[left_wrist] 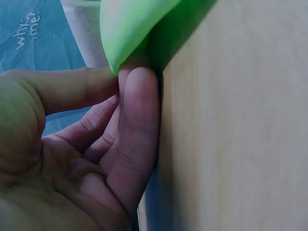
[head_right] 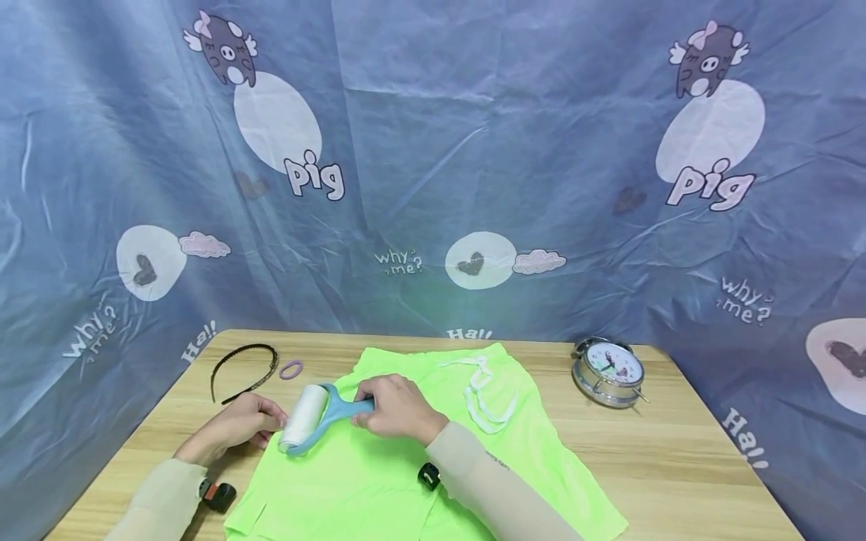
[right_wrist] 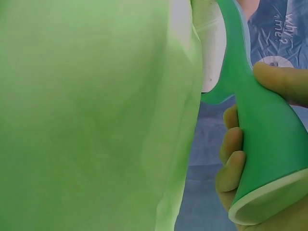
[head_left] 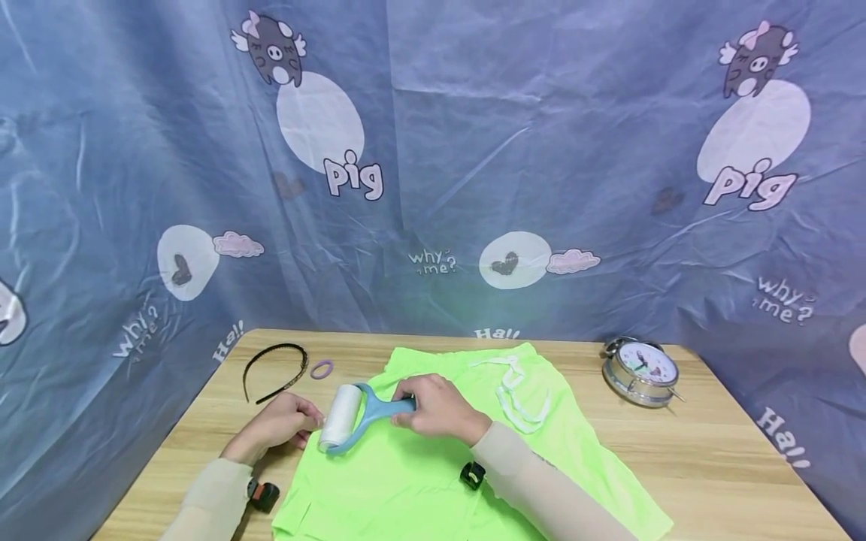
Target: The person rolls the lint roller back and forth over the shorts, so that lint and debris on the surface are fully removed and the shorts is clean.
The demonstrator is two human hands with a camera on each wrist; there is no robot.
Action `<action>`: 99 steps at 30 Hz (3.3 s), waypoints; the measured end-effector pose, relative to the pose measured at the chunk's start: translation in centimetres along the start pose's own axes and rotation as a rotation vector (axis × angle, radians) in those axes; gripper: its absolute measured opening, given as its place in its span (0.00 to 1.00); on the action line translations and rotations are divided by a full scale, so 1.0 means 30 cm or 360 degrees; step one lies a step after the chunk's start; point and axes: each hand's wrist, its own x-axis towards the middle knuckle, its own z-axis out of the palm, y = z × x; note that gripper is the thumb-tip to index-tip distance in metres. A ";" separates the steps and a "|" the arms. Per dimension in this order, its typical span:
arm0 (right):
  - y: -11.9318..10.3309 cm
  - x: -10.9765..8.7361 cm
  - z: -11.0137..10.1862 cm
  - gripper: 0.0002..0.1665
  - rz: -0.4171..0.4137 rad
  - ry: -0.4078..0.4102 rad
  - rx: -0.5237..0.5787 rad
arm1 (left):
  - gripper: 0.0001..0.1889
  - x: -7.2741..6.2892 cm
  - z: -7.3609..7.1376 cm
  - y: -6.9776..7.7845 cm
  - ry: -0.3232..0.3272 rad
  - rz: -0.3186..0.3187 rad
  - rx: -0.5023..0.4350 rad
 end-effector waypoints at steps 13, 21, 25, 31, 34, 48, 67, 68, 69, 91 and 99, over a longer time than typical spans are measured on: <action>0.022 -0.023 -0.021 0.07 -0.0048 0.0011 -0.0020 | 0.05 -0.008 0.002 0.006 0.0053 -0.0009 0.0022; 0.045 -0.035 -0.027 0.07 -0.0076 0.0011 0.0003 | 0.06 -0.012 0.007 0.006 0.0048 -0.0010 0.0028; 0.056 -0.048 -0.034 0.08 -0.0074 0.0022 0.0037 | 0.05 -0.012 0.009 0.012 0.0078 -0.0032 0.0029; 0.067 -0.061 -0.042 0.08 -0.0071 0.0018 0.0061 | 0.05 -0.012 0.008 0.014 0.0076 -0.0021 0.0019; 0.070 -0.068 -0.046 0.07 -0.0065 0.0013 0.0070 | 0.05 -0.011 0.010 0.010 0.0067 -0.0023 0.0018; 0.106 -0.119 -0.068 0.07 -0.0111 0.0049 0.0038 | 0.05 -0.009 0.007 0.009 0.0029 0.0007 0.0031; 0.131 -0.184 -0.087 0.09 -0.0151 0.0100 -0.0046 | 0.06 -0.011 0.005 0.004 0.0017 0.0029 0.0032; 0.131 -0.186 -0.088 0.09 -0.0158 0.0099 -0.0050 | 0.06 -0.011 0.005 0.003 0.0015 0.0031 0.0031; 0.131 -0.187 -0.089 0.09 -0.0164 0.0099 -0.0047 | 0.06 -0.011 0.005 0.002 0.0012 0.0032 0.0030; 0.180 -0.225 -0.135 0.07 -0.0122 0.0077 0.0077 | 0.06 -0.011 0.006 0.007 0.0001 0.0052 0.0050; 0.188 -0.247 -0.164 0.06 -0.0087 0.0024 0.0112 | 0.07 -0.009 0.003 -0.005 -0.0004 0.0071 0.0050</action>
